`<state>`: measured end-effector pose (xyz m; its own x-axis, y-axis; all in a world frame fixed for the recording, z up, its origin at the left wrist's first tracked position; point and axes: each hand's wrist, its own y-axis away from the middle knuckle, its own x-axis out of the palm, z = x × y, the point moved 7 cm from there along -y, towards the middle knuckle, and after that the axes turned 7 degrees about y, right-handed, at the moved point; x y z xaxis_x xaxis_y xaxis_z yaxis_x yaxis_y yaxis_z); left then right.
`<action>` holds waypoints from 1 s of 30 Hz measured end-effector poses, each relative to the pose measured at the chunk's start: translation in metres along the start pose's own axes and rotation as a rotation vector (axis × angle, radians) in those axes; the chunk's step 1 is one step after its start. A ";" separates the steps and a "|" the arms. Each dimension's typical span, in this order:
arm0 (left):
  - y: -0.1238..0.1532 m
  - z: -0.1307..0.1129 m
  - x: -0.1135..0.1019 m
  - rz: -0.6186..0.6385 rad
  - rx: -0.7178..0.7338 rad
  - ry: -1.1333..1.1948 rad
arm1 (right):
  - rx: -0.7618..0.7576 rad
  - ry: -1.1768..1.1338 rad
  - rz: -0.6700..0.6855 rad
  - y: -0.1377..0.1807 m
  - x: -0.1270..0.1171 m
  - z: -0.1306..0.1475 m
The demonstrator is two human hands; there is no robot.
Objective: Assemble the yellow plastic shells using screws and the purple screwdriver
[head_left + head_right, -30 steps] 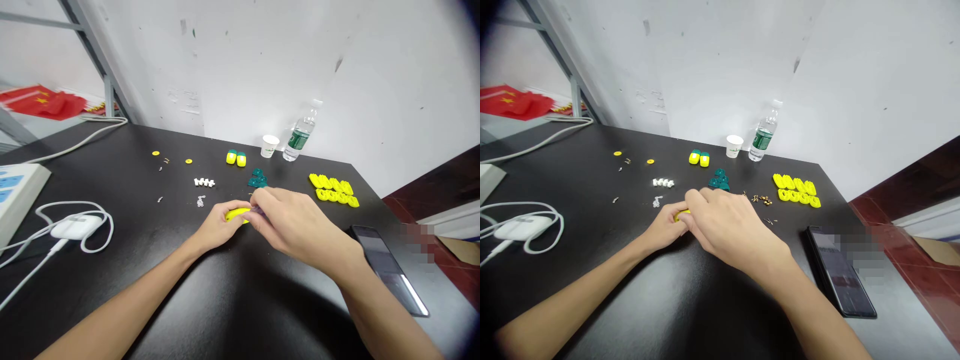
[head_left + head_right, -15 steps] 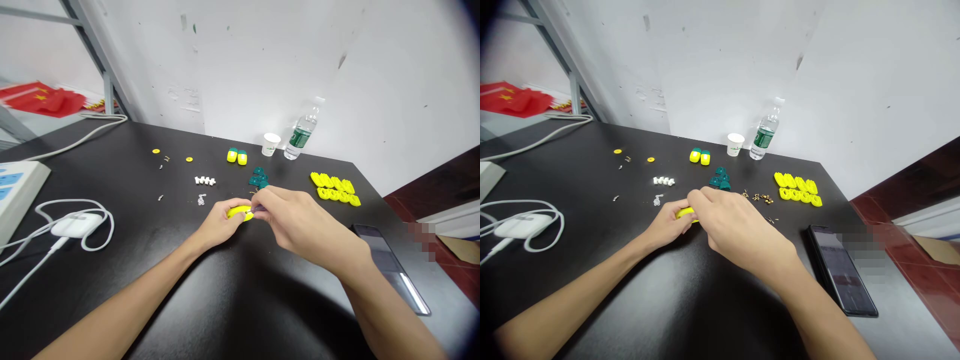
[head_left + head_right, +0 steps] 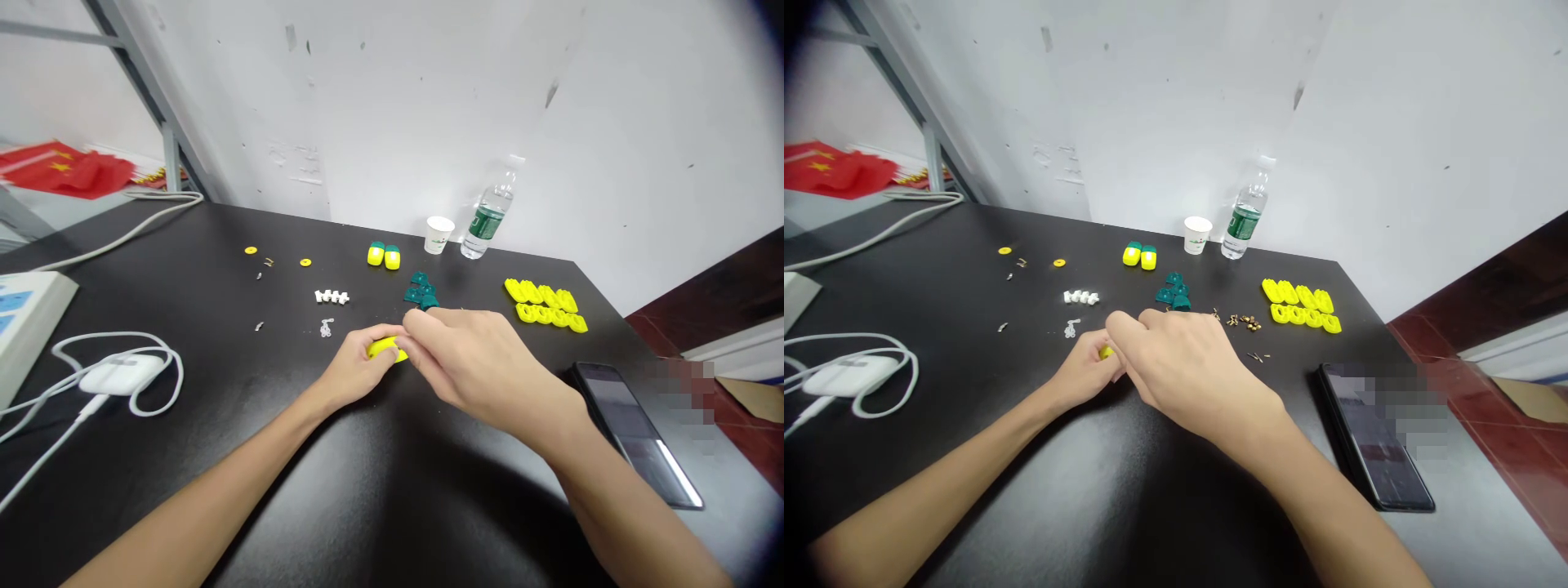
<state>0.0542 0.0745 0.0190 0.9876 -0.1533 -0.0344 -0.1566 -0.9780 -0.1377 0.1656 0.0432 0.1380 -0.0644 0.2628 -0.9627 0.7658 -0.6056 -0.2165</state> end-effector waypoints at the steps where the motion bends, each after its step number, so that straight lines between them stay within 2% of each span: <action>1: 0.000 -0.001 0.000 0.002 0.007 0.008 | -0.003 -0.022 0.007 0.001 -0.001 0.000; 5: 0.000 0.000 0.000 0.012 -0.038 0.012 | -0.020 -0.090 0.048 0.008 -0.003 -0.005; 13: 0.001 0.004 0.000 0.021 -0.107 -0.061 | -0.048 0.050 0.064 0.012 0.000 -0.005; 30: 0.004 0.003 0.002 -0.007 -0.095 -0.058 | -0.005 0.084 0.085 0.009 -0.001 -0.003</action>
<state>0.0552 0.0703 0.0156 0.9858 -0.1410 -0.0917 -0.1455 -0.9884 -0.0441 0.1750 0.0397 0.1369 0.0546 0.2728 -0.9605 0.7696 -0.6244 -0.1336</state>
